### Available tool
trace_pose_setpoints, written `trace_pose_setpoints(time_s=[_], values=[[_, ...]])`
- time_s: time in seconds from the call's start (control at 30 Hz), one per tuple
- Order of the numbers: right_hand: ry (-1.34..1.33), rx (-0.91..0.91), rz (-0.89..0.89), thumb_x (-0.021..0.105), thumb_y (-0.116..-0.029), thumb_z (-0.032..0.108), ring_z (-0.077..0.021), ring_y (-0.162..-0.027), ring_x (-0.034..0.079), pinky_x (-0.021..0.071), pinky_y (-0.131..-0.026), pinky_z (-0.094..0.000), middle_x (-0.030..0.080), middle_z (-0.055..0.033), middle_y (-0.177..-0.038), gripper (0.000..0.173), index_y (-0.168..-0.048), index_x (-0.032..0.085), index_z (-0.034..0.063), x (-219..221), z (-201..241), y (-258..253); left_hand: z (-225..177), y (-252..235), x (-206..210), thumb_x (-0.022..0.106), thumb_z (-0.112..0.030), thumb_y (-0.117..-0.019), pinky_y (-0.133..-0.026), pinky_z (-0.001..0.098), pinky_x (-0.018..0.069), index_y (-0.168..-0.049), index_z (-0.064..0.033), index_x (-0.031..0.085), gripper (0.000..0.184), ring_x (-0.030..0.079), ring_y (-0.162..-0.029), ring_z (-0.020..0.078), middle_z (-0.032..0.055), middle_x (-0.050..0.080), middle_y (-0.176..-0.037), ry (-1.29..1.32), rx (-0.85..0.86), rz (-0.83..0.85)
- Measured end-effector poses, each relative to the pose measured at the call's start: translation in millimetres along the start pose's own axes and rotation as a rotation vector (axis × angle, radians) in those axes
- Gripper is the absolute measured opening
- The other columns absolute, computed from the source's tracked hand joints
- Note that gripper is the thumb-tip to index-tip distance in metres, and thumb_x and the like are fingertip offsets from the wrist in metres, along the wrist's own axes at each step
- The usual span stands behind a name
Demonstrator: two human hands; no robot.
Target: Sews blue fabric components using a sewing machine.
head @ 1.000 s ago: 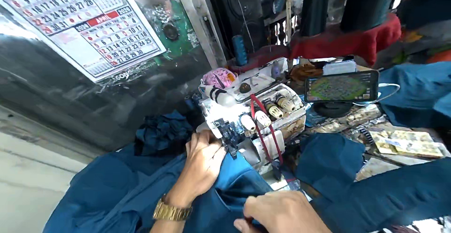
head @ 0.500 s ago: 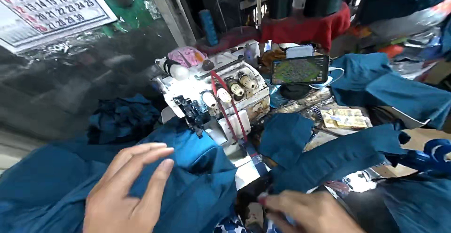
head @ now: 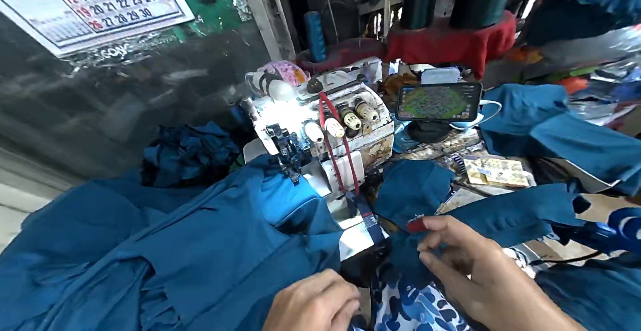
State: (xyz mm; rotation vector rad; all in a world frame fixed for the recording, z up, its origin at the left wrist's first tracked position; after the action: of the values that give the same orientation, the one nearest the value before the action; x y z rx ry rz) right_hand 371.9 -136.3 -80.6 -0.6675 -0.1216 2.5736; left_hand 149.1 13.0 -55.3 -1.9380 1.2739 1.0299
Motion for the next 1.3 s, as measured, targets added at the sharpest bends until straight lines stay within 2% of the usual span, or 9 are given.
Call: trace_pose_setpoints(time_s=[0.23, 0.5, 0.6, 0.8, 0.93, 1.07, 1.13, 1.2, 1.3], values=[[-0.376, 0.044, -0.144, 0.065, -0.1009, 0.02, -0.0164, -0.049, 0.058, 0.0487, -0.037, -0.028, 0.07, -0.0056, -0.085, 0.028, -0.128, 0.059, 0.0151, -3, -1, 2, -26, -51, 32, 0.059, -0.022, -0.1042, -0.063, 0.0246, 0.0603, -0.104, -0.0112, 0.074, 0.019, 0.068, -0.074, 0.007, -0.0027, 0.071, -0.093, 0.417, 0.003, -0.302], [-0.464, 0.074, -0.179, 0.067, -0.1, 0.014, -0.0195, -0.052, 0.065, 0.0557, -0.039, -0.0308, 0.074, -0.006, -0.088, 0.037, -0.135, 0.056, 0.0144, -10, -4, 7, -57, -65, 59, 0.066, -0.011, -0.0999, -0.049, 0.0296, 0.0574, -0.102, 0.002, 0.065, 0.014, 0.066, -0.059, 0.0171, 0.0095, 0.069, -0.081, 0.877, -0.125, -0.289], [-0.375, -0.015, -0.273, 0.062, -0.1026, 0.015, -0.0161, -0.051, 0.061, 0.0538, -0.04, -0.0293, 0.071, -0.003, -0.091, 0.036, -0.138, 0.055, 0.0179, -26, 1, 8, -59, -58, 51, 0.066, -0.009, -0.0991, -0.047, 0.0296, 0.0572, -0.099, 0.0014, 0.066, 0.01, 0.065, -0.057, 0.0159, 0.0081, 0.068, -0.078, 0.808, -0.146, -0.274], [-0.29, -0.16, -0.37, 0.059, -0.1029, 0.02, -0.0139, -0.048, 0.058, 0.0517, -0.038, -0.0271, 0.069, -0.0021, -0.088, 0.038, -0.14, 0.051, 0.0232, -83, 17, 8, -24, -46, 47, 0.069, -0.032, -0.0973, -0.061, 0.0326, 0.0594, -0.111, -0.0115, 0.071, 0.025, 0.068, -0.068, 0.0092, -0.0034, 0.072, -0.084, 0.076, -0.241, -0.164], [-0.141, -0.288, -0.289, 0.066, -0.1016, 0.022, -0.0095, -0.062, 0.064, 0.0559, -0.049, -0.0253, 0.073, -0.0001, -0.099, 0.034, -0.134, 0.058, 0.0167, -67, 18, 13, -91, -102, 31, 0.066, -0.01, -0.0982, -0.068, 0.0307, 0.0644, -0.14, -0.0011, 0.056, 0.044, 0.072, -0.084, 0.0126, 0.0044, 0.072, -0.115, 0.484, 0.197, -0.123], [-0.415, -0.327, -0.489, 0.051, -0.109, 0.024, -0.0053, -0.064, 0.063, 0.0556, -0.053, -0.0223, 0.068, 0.001, -0.09, 0.016, -0.112, 0.062, 0.0137, -57, 25, 44, -135, -145, 18, 0.067, -0.007, -0.0977, -0.068, 0.0272, 0.0659, -0.108, 0.0004, 0.071, 0.013, 0.075, -0.081, 0.0114, 0.0049, 0.076, -0.098, 0.612, 0.43, -0.203], [-0.75, -0.191, -0.318, 0.028, -0.1121, 0.047, -0.0107, -0.07, 0.07, 0.059, -0.057, -0.0277, 0.074, -0.0051, -0.093, 0.057, -0.112, 0.068, 0.007, -44, 17, 49, -163, -152, 1, 0.068, -0.002, -0.0959, -0.068, 0.0294, 0.067, -0.106, 0.0028, 0.068, 0.011, 0.077, -0.078, 0.0159, 0.0083, 0.077, -0.092, 0.801, 0.506, -0.249], [-1.12, -0.122, -0.166, 0.025, -0.1022, 0.07, -0.0222, -0.1, 0.074, 0.0633, -0.078, -0.0392, 0.072, -0.0121, -0.122, 0.079, -0.133, 0.063, 0.0083, -54, -4, 39, -187, -157, -12, 0.062, 0.0, -0.098, -0.064, 0.0305, 0.0662, -0.11, 0.0008, 0.065, 0.013, 0.075, -0.071, 0.0166, 0.0076, 0.076, -0.086, 0.886, 0.499, -0.285], [-1.431, -0.082, -0.525, 0.025, -0.1015, 0.07, -0.0308, -0.111, 0.07, 0.0577, -0.097, -0.0507, 0.072, -0.0162, -0.118, 0.079, -0.121, 0.069, 0.0079, -134, -34, 27, -188, -159, -7, 0.04, -0.008, -0.1101, -0.069, 0.0399, 0.0677, -0.119, -0.0009, 0.051, 0.016, 0.077, -0.074, 0.0281, 0.017, 0.075, -0.087, 1.027, 0.485, -0.224]])
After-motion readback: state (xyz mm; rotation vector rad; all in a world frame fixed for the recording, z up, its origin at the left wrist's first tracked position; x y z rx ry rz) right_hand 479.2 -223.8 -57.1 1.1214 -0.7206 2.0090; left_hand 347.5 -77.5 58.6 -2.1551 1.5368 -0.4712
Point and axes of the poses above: each hand's wrist, its own y-axis away from the middle knuckle, its own x-axis out of the palm, z = x × y, the point moved 4 cm from there along -y, towards the middle knuckle
